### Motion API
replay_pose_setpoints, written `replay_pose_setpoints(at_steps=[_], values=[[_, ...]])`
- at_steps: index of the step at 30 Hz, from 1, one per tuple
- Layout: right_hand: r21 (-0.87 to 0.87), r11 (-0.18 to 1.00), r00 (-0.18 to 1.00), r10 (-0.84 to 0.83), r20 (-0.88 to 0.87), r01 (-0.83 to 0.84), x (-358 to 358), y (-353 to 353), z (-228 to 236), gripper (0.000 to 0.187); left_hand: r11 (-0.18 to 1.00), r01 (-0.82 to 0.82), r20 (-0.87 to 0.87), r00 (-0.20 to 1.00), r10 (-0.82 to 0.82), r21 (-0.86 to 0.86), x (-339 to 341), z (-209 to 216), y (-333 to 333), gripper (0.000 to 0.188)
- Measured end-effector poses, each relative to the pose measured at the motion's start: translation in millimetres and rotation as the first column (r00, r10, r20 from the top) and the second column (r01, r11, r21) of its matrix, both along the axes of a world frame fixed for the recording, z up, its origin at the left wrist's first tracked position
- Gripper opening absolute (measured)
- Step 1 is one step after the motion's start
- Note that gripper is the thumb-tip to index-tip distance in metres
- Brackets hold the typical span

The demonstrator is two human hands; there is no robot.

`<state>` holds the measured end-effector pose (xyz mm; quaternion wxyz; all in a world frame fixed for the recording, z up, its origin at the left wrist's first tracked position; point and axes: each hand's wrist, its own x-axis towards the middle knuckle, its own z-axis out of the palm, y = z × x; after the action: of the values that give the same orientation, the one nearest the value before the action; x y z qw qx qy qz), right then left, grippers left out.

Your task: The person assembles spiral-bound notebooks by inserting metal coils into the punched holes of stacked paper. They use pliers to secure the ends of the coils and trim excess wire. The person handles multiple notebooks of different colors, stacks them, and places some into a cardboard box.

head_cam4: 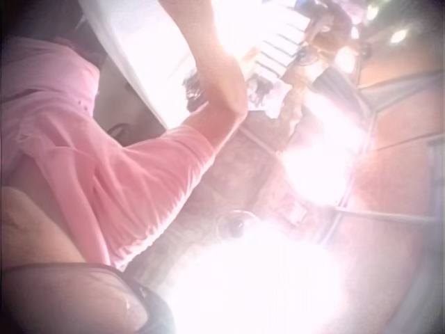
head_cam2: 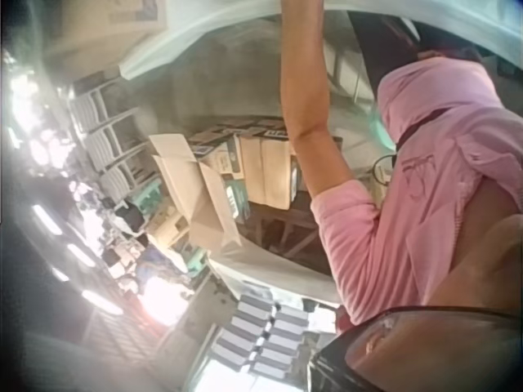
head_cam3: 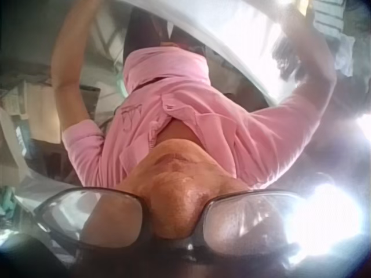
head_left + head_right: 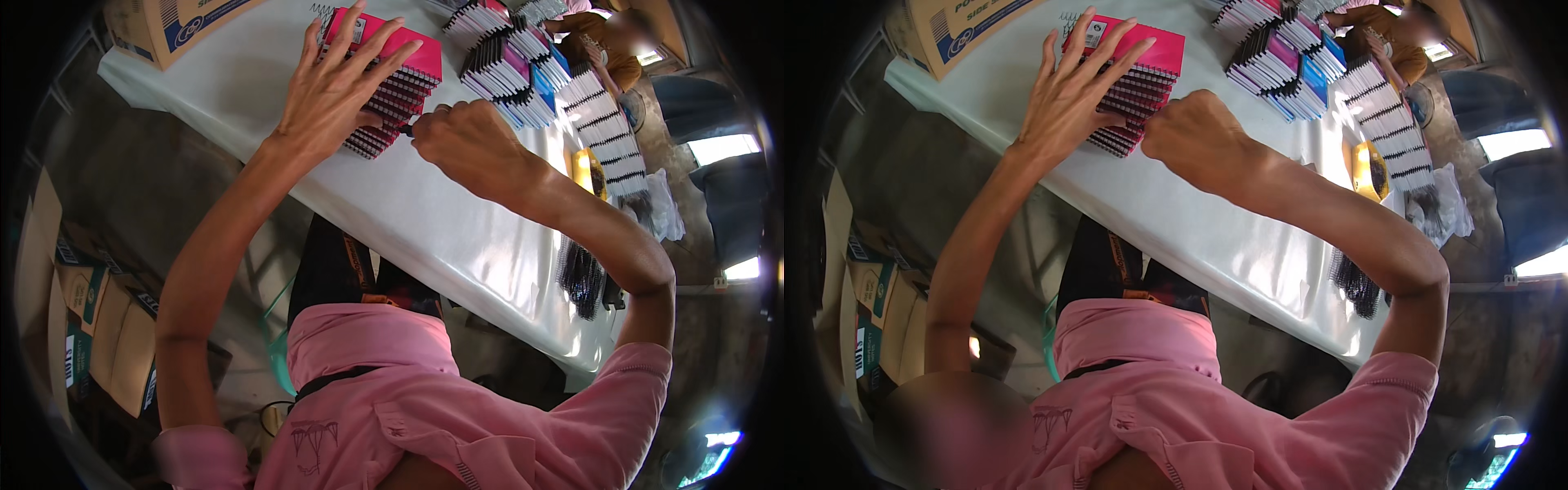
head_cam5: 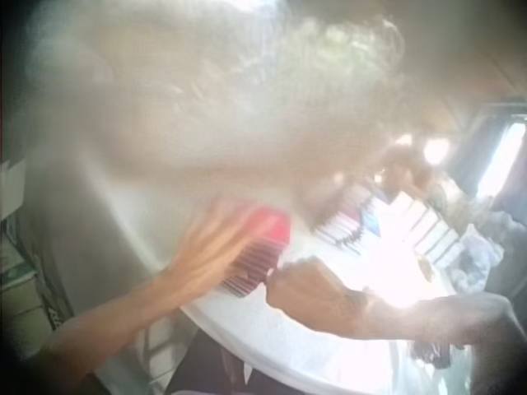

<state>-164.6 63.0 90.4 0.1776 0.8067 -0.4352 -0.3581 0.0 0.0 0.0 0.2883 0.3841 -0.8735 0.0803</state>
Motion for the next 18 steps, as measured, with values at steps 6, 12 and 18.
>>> replay_pose_setpoints(at_steps=[6,12,18], values=[[-0.400,0.696,0.711,0.689,0.141,-0.596,-33,-10,5,0.013,0.998,0.051,-0.116,0.992,-0.047,0.033,2,-3,13,0.106],[-0.302,0.672,0.660,0.735,0.158,-0.676,-38,-23,-4,0.014,0.995,0.049,-0.052,0.997,-0.053,-0.088,2,-7,5,0.107],[-0.181,0.935,0.949,0.314,0.029,-0.304,-6,3,-7,0.007,0.992,0.058,-0.082,0.994,-0.067,-0.110,4,-12,2,0.112]])
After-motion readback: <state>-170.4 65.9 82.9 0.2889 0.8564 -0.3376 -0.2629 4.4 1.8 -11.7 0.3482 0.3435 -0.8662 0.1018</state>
